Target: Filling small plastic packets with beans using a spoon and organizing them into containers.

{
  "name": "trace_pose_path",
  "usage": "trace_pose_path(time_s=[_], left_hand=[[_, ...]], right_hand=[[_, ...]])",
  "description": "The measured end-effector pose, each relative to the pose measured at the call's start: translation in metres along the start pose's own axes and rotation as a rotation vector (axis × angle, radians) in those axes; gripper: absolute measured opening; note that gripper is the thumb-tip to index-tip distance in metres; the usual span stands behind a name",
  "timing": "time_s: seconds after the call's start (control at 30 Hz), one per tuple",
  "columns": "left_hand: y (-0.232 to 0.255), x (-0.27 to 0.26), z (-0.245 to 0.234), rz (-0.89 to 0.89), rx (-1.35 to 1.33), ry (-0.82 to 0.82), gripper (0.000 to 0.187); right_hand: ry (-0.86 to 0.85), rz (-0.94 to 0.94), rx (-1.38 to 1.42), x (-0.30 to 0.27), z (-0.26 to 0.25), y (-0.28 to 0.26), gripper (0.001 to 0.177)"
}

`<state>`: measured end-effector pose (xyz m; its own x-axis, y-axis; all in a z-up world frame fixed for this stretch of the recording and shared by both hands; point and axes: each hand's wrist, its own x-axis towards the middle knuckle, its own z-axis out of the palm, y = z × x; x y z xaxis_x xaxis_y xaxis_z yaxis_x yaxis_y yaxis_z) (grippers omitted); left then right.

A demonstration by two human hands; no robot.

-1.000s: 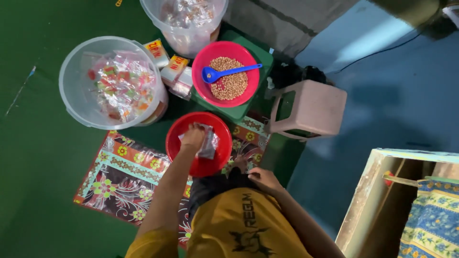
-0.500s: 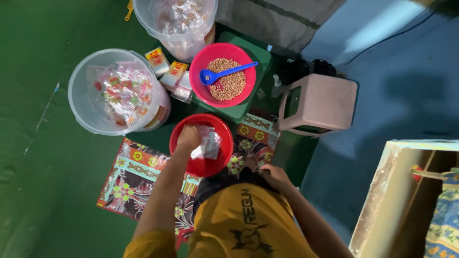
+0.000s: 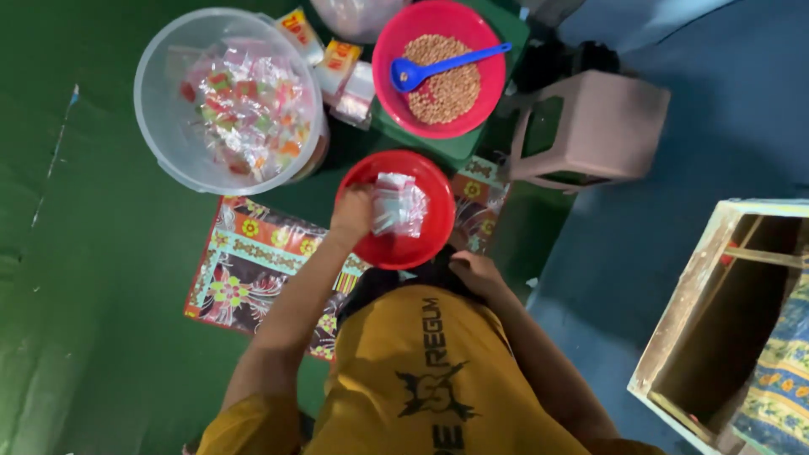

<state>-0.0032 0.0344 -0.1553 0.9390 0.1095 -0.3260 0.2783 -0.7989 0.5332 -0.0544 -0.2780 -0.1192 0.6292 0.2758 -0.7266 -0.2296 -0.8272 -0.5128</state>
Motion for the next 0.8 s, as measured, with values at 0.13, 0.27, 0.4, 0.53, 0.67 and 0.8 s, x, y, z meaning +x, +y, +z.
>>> trace_pose_path(time_s=[0.13,0.27,0.4,0.53,0.67,0.8], left_hand=[[0.009,-0.019,0.000,-0.002,0.313,-0.190,0.024],[0.056,-0.023,-0.059,-0.088,0.213,-0.178,0.014],[0.012,-0.004,0.000,-0.116,0.186,-0.156,0.013],[0.043,-0.009,-0.033,-0.115,0.189,-0.193,0.014],[0.043,-0.013,-0.021,-0.113,0.164,-0.214,0.014],[0.031,-0.017,-0.001,-0.143,0.192,-0.122,0.013]], right_hand=[[0.010,0.038,-0.016,-0.013,0.010,-0.013,0.040],[0.026,0.040,-0.003,-0.008,0.023,0.005,0.042],[0.127,-0.124,-0.122,-0.016,0.001,-0.008,0.032],[0.201,-0.258,-0.158,-0.009,-0.040,-0.042,0.025],[0.286,-0.365,-0.080,-0.023,-0.072,-0.094,0.021],[0.275,-0.485,-0.015,0.000,-0.073,-0.113,0.029]])
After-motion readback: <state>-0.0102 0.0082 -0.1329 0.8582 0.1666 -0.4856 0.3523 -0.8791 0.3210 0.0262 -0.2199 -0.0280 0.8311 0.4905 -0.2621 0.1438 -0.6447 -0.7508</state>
